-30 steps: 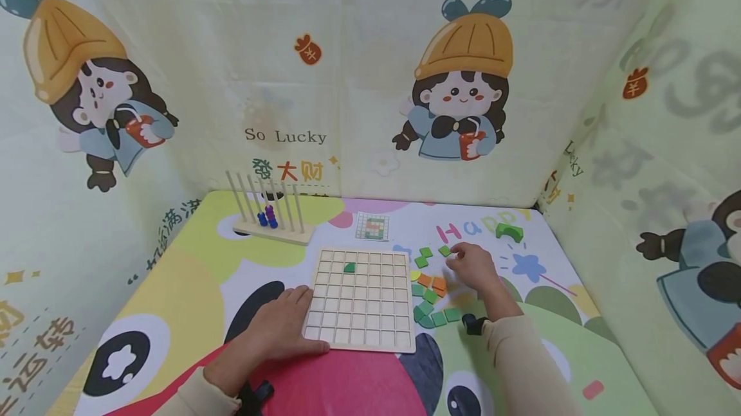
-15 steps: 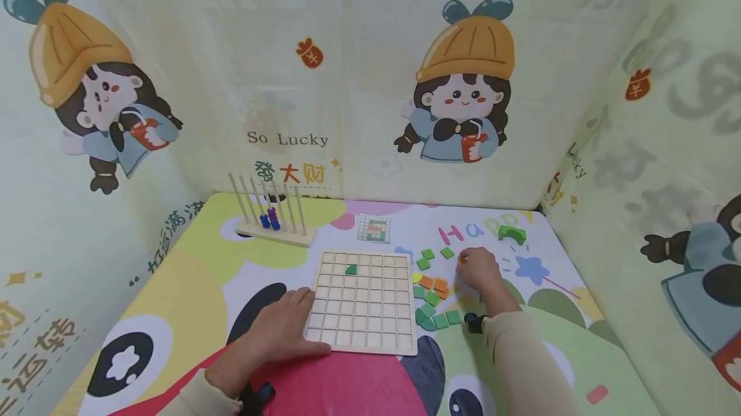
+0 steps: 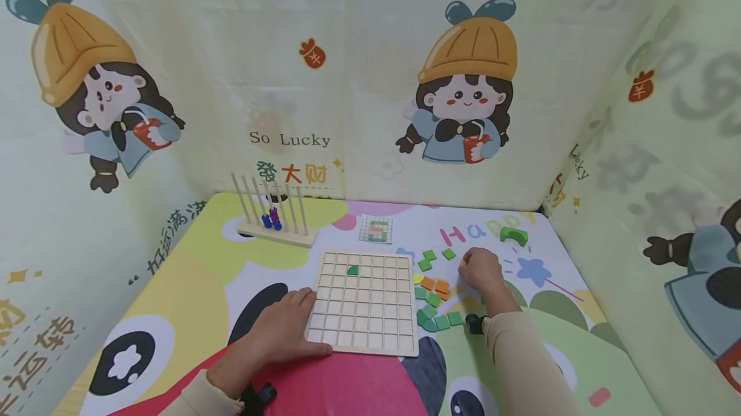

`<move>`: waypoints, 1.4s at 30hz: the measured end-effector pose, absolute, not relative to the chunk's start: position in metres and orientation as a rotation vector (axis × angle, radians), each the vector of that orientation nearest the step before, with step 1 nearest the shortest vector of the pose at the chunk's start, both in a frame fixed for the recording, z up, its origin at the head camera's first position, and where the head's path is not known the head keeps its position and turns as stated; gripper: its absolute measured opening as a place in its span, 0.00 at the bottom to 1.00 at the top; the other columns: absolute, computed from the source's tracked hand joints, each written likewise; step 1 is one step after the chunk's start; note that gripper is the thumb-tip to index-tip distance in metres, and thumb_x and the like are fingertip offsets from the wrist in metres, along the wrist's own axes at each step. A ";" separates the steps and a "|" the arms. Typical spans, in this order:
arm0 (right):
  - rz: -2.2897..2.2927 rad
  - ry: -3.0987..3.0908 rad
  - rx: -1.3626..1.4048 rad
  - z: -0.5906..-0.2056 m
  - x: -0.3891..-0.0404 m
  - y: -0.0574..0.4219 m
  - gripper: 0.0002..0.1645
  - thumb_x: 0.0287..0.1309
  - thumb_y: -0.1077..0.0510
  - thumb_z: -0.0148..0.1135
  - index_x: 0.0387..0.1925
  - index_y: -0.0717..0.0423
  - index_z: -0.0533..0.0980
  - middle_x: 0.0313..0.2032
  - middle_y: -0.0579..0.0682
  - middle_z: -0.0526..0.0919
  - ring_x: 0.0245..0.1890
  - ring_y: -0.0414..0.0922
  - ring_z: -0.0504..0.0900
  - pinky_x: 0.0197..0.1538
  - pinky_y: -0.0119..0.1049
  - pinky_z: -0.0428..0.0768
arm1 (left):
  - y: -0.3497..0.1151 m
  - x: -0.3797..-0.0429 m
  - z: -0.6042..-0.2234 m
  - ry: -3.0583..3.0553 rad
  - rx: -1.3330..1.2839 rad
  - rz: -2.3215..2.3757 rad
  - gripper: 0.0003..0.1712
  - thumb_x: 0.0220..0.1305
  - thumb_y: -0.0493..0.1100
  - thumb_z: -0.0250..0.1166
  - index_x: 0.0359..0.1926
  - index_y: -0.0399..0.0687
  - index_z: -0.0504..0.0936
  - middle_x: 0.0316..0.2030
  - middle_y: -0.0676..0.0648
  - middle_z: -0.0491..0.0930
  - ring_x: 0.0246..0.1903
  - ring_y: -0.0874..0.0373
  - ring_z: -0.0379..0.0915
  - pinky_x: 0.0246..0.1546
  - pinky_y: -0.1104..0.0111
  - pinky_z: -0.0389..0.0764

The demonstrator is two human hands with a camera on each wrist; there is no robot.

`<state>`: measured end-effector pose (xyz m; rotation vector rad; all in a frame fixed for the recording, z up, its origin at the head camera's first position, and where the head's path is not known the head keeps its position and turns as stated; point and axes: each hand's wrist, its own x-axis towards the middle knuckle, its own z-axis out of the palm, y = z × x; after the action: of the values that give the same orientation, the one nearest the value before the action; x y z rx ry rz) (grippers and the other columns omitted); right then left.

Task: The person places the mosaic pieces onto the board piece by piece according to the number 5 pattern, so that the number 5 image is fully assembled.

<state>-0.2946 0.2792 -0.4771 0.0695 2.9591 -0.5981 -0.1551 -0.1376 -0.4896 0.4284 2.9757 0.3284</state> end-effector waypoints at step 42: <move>-1.315 2.643 -0.181 -0.470 -0.280 0.167 0.08 0.66 0.61 0.67 0.44 0.62 0.80 0.35 0.56 0.86 0.29 0.49 0.84 0.37 0.41 0.85 | -0.137 -0.153 -0.485 2.973 0.418 0.351 0.66 0.42 0.80 0.72 0.71 0.39 0.70 0.65 0.43 0.73 0.61 0.46 0.71 0.58 0.47 0.79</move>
<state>-0.2797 0.1674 -0.4697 -0.1806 2.6430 -1.3150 -0.1534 -0.1370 -0.4846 0.4185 2.9730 0.3511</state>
